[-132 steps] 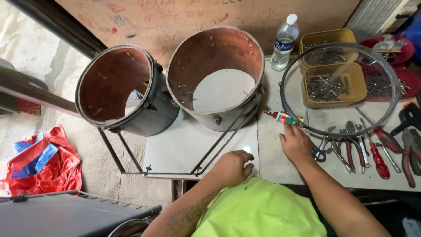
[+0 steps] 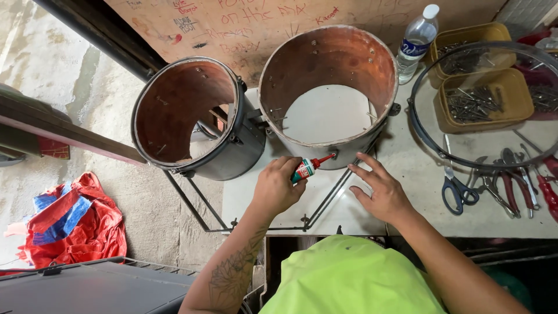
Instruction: The person assembles a drum by inserting metal rods into the drum shell, applying glue to the rim, and securing a drumhead with a metal hoop. They then insert and tighten screws around the hoop to fasten the drumhead in place.
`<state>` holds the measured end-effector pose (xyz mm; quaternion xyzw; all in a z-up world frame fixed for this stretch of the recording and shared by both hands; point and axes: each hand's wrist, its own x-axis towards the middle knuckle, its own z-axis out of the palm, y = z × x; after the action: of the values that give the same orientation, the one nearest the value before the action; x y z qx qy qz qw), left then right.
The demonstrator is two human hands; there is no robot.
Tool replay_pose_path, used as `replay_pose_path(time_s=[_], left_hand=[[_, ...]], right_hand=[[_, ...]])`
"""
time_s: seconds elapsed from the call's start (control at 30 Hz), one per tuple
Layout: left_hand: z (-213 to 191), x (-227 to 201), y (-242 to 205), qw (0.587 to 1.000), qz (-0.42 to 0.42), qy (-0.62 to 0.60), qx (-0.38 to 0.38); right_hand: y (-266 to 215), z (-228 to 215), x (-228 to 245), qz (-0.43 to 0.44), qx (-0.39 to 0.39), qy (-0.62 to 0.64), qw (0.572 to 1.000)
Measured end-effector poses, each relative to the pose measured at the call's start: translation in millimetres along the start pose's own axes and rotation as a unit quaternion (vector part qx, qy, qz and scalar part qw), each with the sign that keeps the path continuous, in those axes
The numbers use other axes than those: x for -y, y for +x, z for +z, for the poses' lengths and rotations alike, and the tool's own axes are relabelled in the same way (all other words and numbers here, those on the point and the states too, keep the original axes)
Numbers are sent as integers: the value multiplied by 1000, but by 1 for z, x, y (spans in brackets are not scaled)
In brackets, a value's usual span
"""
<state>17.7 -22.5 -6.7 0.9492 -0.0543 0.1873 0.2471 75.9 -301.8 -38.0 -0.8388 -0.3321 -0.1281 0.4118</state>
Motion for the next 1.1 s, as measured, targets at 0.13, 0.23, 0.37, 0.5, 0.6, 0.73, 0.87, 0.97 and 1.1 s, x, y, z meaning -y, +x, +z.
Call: replay_pose_path(time_s=[0.13,0.23,0.37,0.5,0.6,0.73,0.87,0.97,1.1], left_hand=[[2,0,4,1000,9,27,6],[2,0,4,999,0,48,0],[-4,-4,8,999,1,40,4],[-7,-5,11,999,16,45,1],[-7,-5,13,999,26,48,0],[-9,-5,17,998,31,51,5],[-8,-3,19,997,43,69,3],[-9,-3,20,996,44,76,6],[-11,-5,22,995,50,83,10]], right_hand=[[1,-4,3,11,21,7,1000],[-1,-2,0,18,24,9,1000],[-4,-1,-4,29,27,11,999],[-1,-2,-1,27,29,14,999],[-2,-1,-2,29,31,15,999],[-2,-1,-4,27,28,18,999],[-1,-2,-2,23,26,17,999],[-1,-1,-3,24,27,19,999],[-2,0,-4,25,24,18,999]])
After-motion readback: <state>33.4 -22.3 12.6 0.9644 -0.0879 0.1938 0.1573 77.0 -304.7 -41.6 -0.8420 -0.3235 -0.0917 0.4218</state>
